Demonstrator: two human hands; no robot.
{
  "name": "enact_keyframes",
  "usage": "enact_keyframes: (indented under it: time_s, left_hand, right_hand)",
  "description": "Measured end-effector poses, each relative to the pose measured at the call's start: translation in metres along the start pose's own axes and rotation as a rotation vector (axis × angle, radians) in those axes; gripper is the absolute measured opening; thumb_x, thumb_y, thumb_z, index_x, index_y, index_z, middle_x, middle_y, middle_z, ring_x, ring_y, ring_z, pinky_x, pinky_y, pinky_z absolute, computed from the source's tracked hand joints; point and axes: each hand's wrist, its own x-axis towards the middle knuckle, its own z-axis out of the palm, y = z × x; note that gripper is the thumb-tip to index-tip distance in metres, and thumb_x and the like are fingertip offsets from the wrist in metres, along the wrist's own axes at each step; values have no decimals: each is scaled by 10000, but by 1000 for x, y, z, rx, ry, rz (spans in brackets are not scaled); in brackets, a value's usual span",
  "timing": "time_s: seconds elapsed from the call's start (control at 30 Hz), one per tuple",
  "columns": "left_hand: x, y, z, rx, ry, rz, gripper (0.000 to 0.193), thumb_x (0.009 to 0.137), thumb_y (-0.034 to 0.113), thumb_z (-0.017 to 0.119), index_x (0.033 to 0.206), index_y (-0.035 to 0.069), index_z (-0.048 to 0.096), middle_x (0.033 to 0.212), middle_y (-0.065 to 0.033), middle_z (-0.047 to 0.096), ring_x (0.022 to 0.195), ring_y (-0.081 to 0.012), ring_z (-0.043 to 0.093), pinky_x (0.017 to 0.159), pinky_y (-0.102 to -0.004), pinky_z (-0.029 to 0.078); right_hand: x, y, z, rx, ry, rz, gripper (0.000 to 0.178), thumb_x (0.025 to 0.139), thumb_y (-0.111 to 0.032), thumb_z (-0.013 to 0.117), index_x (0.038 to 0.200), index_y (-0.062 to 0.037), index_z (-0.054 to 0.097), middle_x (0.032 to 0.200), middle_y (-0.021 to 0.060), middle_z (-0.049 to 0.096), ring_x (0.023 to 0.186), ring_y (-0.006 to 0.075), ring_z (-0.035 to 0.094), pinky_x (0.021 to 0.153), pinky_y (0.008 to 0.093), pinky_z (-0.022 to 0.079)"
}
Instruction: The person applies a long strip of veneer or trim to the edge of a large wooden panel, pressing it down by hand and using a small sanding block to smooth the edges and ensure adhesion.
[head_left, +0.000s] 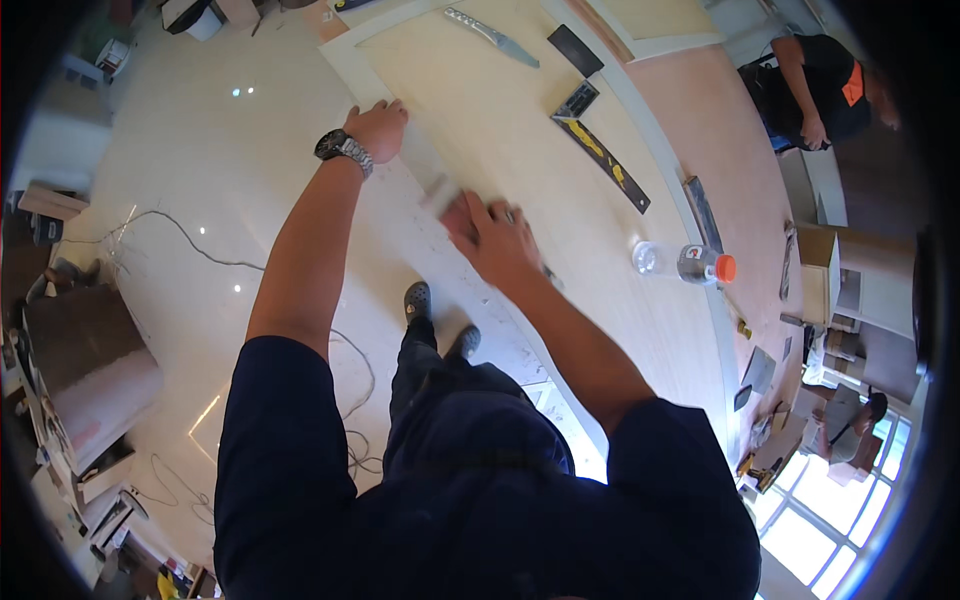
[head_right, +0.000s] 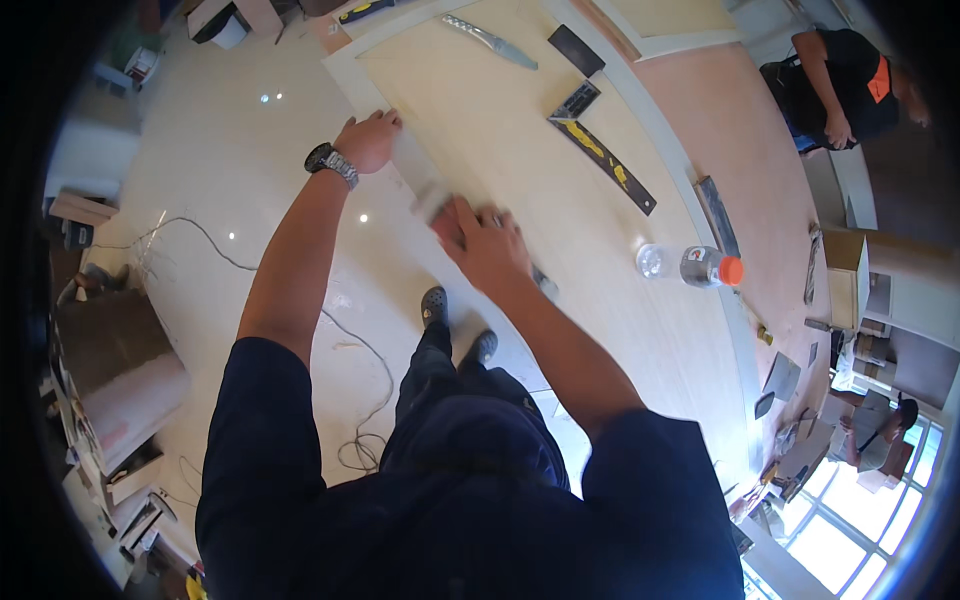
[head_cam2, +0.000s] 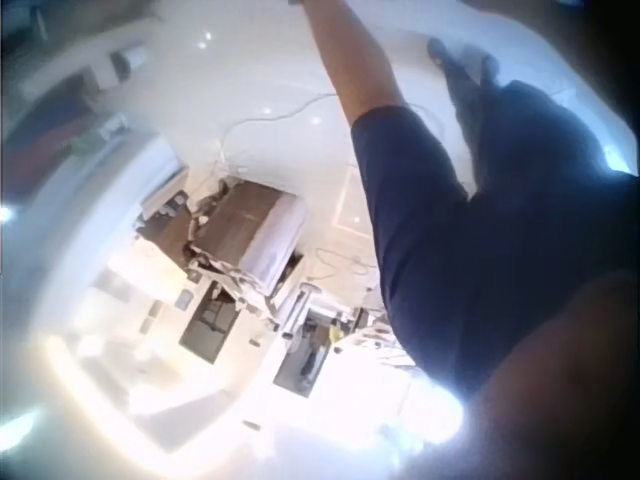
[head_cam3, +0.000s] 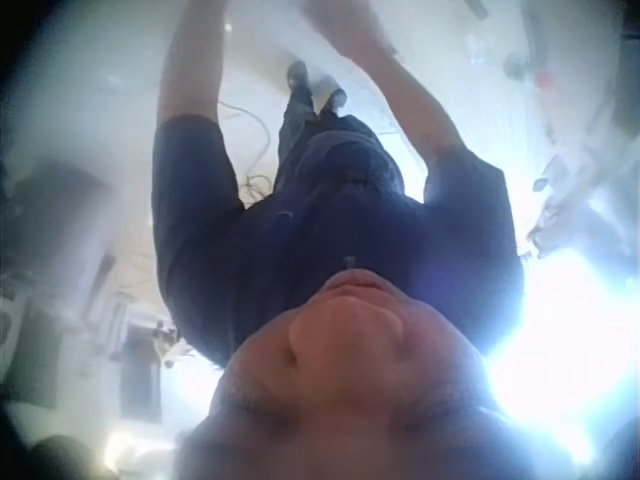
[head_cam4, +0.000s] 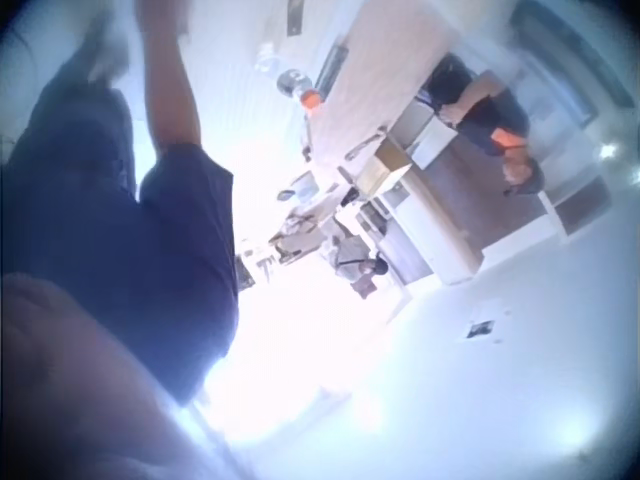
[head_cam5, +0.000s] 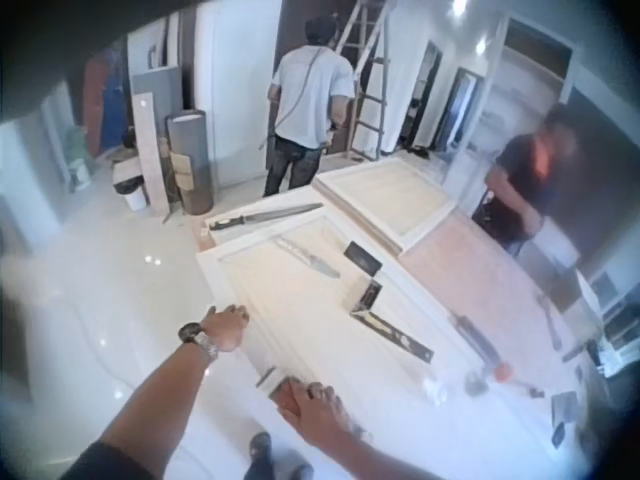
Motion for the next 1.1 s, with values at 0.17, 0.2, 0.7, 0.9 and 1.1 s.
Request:
enact_keyframes:
  time_s: [0.17,0.2,0.7,0.9,1.1]
  left_hand:
    - [4,-14,18,-64,110,16,411,863,102,456,1257,182,539,1482,-11,416,1369,-237,390,1018,-640,357]
    - [6,-14,12,-57,71,5,413,859,88,440,1246,194,538,1476,-5,420,1361,-236,395,1006,-636,369]
    - [32,-84,-14,-340,433,109,277,807,46,511,1020,47,689,922,-169,675,892,-361,623,831,-445,509]
    - [83,-195,-26,-522,808,-47,297,829,-18,498,1056,47,678,1064,-169,654,1001,-370,576,836,-450,492]
    - [117,-229,-33,-673,394,33,260,827,-25,489,996,11,684,1019,-213,661,951,-397,606,840,-424,493]
  right_hand:
    - [-160,90,35,85,-74,61,713,892,-494,594,1485,-196,333,1324,222,490,1243,455,423,1068,516,343]
    - [-185,102,35,85,-88,68,724,882,-487,614,1483,-191,339,1316,217,491,1226,445,435,1060,510,349]
    - [29,-11,-13,52,-36,1,728,885,-509,586,1482,-178,333,1323,212,461,1199,470,438,1003,549,384]
    - [181,-91,-35,49,8,-31,723,888,-495,587,1485,-178,329,1319,205,458,1230,452,420,996,528,392]
    - [291,-151,-51,23,53,30,725,900,-481,582,1490,-149,320,1305,203,460,1204,429,435,979,498,401]
